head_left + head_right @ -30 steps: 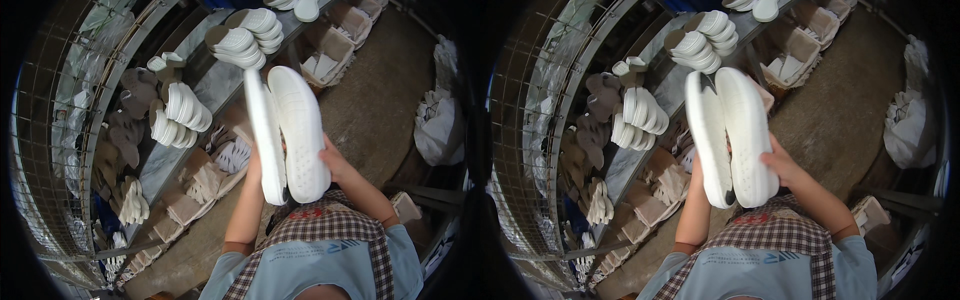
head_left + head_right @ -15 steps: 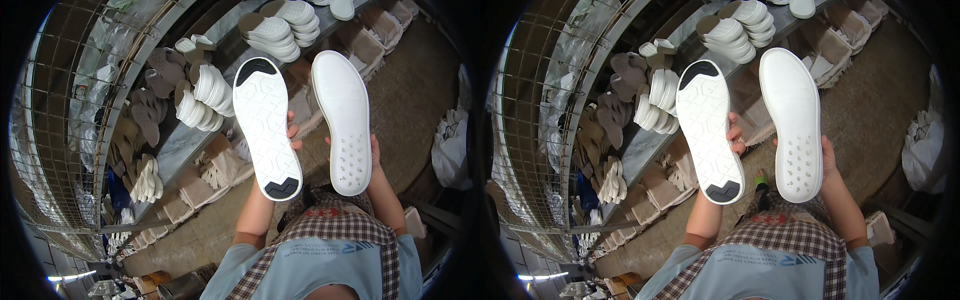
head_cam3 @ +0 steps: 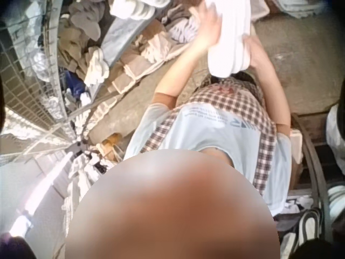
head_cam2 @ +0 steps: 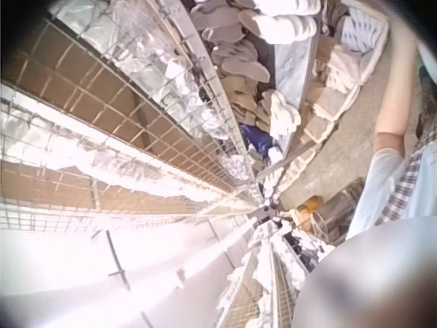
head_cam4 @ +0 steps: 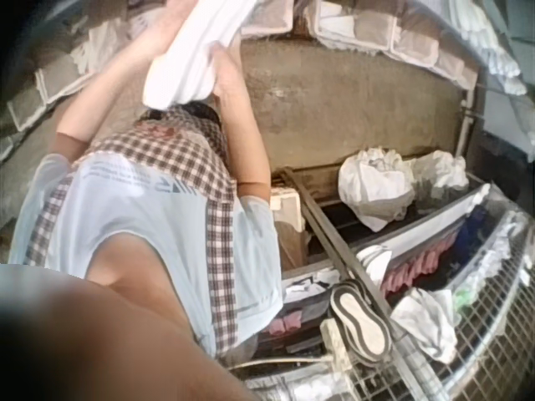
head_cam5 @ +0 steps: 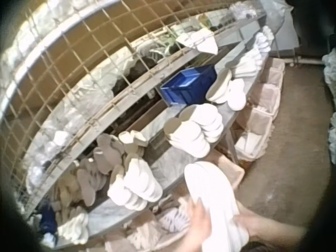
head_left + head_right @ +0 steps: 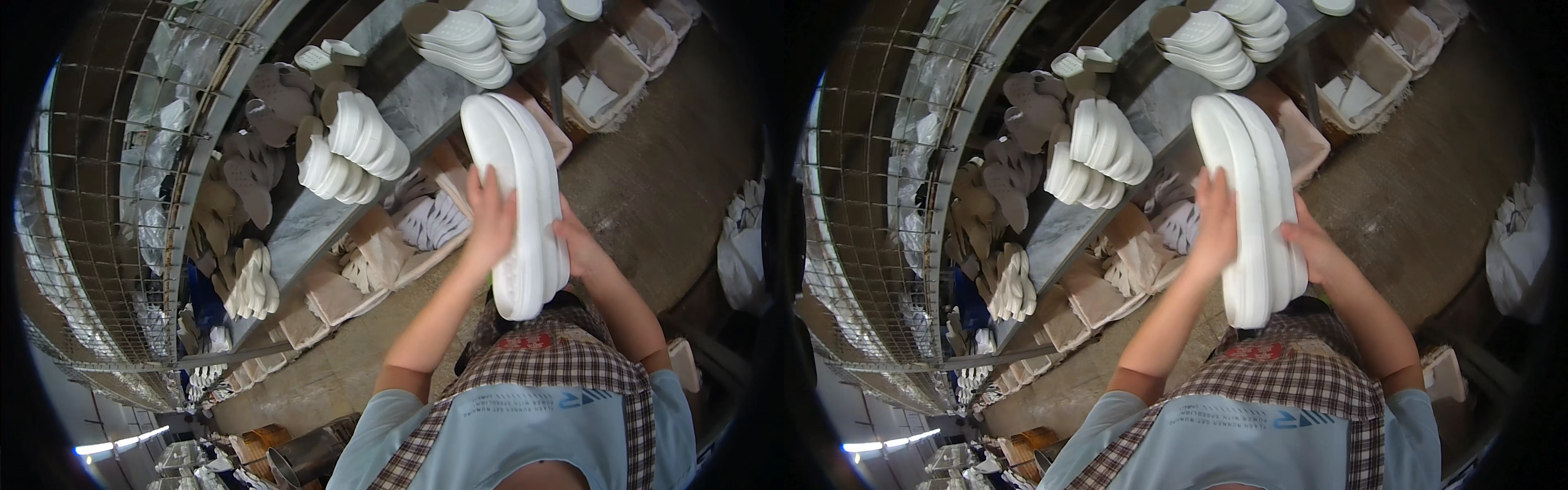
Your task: The person repeatedly picks up white slipper soles from a shelf, turns them over to view the tread and top surfaces, and places them back. The person handles several pairs, including some with black tread patterns, and stacks them on the shelf.
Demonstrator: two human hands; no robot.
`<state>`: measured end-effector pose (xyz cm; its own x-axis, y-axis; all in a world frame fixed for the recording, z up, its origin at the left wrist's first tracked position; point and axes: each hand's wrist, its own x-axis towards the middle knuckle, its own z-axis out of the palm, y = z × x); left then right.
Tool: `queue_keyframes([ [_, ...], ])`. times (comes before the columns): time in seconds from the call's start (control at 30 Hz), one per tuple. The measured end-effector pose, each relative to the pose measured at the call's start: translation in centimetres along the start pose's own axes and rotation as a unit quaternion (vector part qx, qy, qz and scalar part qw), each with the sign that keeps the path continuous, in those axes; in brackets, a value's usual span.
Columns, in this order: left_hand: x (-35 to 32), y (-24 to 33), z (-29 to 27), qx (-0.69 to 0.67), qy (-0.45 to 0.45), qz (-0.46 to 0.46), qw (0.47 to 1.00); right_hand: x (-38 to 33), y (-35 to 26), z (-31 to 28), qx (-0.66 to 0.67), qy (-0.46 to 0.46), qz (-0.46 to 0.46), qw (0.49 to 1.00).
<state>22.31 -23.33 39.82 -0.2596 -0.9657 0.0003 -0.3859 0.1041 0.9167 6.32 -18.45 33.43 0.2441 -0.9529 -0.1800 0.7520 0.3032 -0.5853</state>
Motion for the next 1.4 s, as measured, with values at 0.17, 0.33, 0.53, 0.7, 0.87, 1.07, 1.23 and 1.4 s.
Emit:
queue_keyframes([
  [0.17,-0.3,0.4,-3.4,0.139,-0.021,0.048,0.989,1.0,-0.8,1.2,0.104,0.006,0.110,0.988],
  [0.33,3.8,0.3,-13.4,0.400,0.332,0.166,0.838,0.2,-2.3,2.0,0.113,-0.001,0.103,0.988],
  [0.53,8.5,0.1,-17.8,0.483,0.301,0.192,0.800,1.3,-0.9,0.1,0.161,0.007,0.120,0.980],
  [0.7,3.8,3.3,-17.6,0.320,0.375,0.345,0.799,2.3,0.4,-2.0,0.210,-0.034,0.141,0.967],
  [0.87,-5.3,5.2,-7.4,0.288,0.132,0.392,0.864,4.6,1.6,-2.3,0.180,-0.055,0.125,0.974],
  [1.07,-7.2,4.3,2.0,0.075,-0.136,0.369,0.916,1.6,0.1,-6.3,0.201,-0.031,0.199,0.959],
  [1.23,0.9,3.1,-3.7,0.320,-0.132,0.243,0.906,-0.2,-1.7,-12.0,0.079,-0.098,0.287,0.950],
  [1.4,7.1,-5.8,-1.5,0.062,-0.713,-0.152,0.681,-1.4,1.6,-15.8,-0.029,-0.147,0.461,0.875],
])
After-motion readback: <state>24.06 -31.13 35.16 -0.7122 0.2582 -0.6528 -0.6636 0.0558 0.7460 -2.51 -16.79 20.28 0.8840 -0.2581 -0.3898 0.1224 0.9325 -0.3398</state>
